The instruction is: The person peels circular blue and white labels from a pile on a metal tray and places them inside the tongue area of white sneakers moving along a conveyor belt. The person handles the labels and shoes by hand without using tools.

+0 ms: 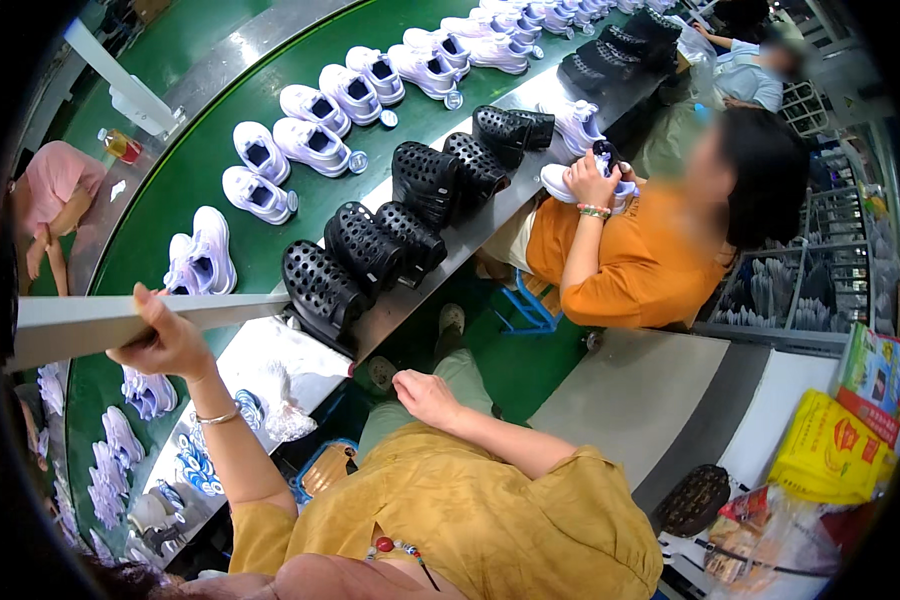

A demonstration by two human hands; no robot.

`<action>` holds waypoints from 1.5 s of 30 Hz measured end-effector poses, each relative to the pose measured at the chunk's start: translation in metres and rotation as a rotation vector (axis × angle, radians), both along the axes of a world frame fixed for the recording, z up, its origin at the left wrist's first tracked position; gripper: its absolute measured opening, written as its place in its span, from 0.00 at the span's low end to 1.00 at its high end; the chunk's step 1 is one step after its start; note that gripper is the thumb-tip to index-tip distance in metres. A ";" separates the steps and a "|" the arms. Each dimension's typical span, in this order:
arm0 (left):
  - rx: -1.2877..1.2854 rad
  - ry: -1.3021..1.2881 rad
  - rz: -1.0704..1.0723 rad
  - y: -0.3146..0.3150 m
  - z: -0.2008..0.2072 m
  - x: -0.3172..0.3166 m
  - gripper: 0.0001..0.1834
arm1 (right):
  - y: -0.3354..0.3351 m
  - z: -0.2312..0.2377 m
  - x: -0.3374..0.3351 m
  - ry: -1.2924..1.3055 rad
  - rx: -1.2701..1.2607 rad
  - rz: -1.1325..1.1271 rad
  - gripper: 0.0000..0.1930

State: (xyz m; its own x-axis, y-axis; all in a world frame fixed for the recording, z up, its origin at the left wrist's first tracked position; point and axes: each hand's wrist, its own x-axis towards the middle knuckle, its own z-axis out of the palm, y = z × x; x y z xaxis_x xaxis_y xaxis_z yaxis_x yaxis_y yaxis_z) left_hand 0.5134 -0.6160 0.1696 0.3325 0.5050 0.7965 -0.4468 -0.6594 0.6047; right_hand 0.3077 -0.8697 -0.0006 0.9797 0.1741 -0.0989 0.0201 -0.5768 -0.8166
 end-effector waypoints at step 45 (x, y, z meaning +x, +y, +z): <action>0.008 0.097 0.231 -0.004 0.004 0.008 0.23 | -0.077 -0.036 0.080 0.076 0.059 0.041 0.05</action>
